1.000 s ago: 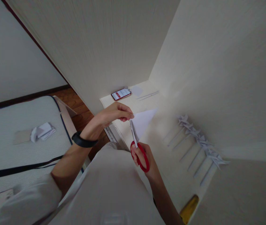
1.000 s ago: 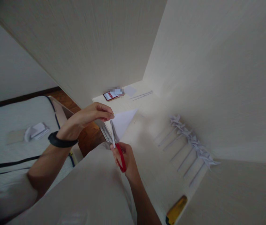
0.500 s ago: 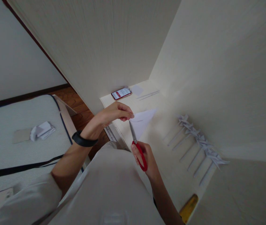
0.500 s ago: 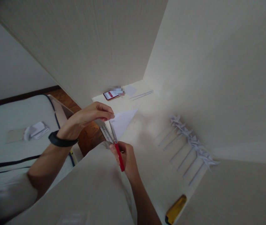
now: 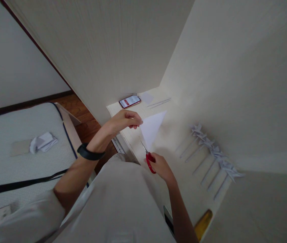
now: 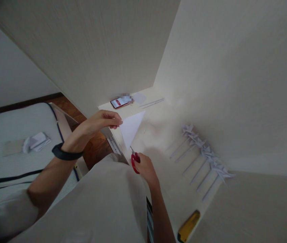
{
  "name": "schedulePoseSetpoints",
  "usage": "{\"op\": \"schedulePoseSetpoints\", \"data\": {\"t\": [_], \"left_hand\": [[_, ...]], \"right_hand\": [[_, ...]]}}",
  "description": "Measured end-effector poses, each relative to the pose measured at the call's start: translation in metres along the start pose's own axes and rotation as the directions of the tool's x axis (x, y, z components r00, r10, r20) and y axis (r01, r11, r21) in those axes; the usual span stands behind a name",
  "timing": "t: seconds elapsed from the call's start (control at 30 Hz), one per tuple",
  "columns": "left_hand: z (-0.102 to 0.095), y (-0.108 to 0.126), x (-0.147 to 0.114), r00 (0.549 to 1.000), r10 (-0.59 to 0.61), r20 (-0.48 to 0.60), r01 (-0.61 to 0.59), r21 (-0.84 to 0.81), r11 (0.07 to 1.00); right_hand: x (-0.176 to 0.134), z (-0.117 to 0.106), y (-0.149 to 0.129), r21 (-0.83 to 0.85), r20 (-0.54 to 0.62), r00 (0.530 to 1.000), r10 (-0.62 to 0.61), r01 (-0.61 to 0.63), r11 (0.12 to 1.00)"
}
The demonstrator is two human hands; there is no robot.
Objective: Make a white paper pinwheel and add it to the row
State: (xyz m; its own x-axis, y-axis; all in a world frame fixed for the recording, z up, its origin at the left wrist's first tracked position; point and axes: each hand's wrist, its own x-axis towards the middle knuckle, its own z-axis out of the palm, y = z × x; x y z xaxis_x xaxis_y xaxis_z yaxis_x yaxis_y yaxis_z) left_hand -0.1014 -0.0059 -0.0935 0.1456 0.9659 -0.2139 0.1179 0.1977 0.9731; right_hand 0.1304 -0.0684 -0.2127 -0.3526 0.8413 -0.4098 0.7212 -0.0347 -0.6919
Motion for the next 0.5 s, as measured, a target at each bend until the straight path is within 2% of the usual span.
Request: {"op": "schedulePoseSetpoints", "data": {"t": [0.1,0.2,0.33,0.5], "left_hand": [[0.004,-0.001,0.0,1.0,-0.006,-0.009,0.006,0.005,1.0],[0.008,-0.002,-0.001,1.0,-0.016,-0.005,0.016,0.002,1.0],[0.012,-0.004,-0.001,0.999,-0.035,0.028,0.035,0.0,0.999],[0.017,-0.006,0.003,0.998,-0.034,0.048,0.034,-0.013,0.999]], "right_hand": [[0.024,0.009,0.026,-0.152,-0.145,0.985,0.098,-0.12,0.981],[0.044,0.016,0.041,-0.231,-0.249,0.957,0.147,-0.206,0.951],[0.063,0.019,0.048,-0.254,-0.363,0.918,0.159,-0.262,0.931],[0.075,0.02,0.054,-0.201,-0.483,0.862,0.154,-0.281,0.938]]}}
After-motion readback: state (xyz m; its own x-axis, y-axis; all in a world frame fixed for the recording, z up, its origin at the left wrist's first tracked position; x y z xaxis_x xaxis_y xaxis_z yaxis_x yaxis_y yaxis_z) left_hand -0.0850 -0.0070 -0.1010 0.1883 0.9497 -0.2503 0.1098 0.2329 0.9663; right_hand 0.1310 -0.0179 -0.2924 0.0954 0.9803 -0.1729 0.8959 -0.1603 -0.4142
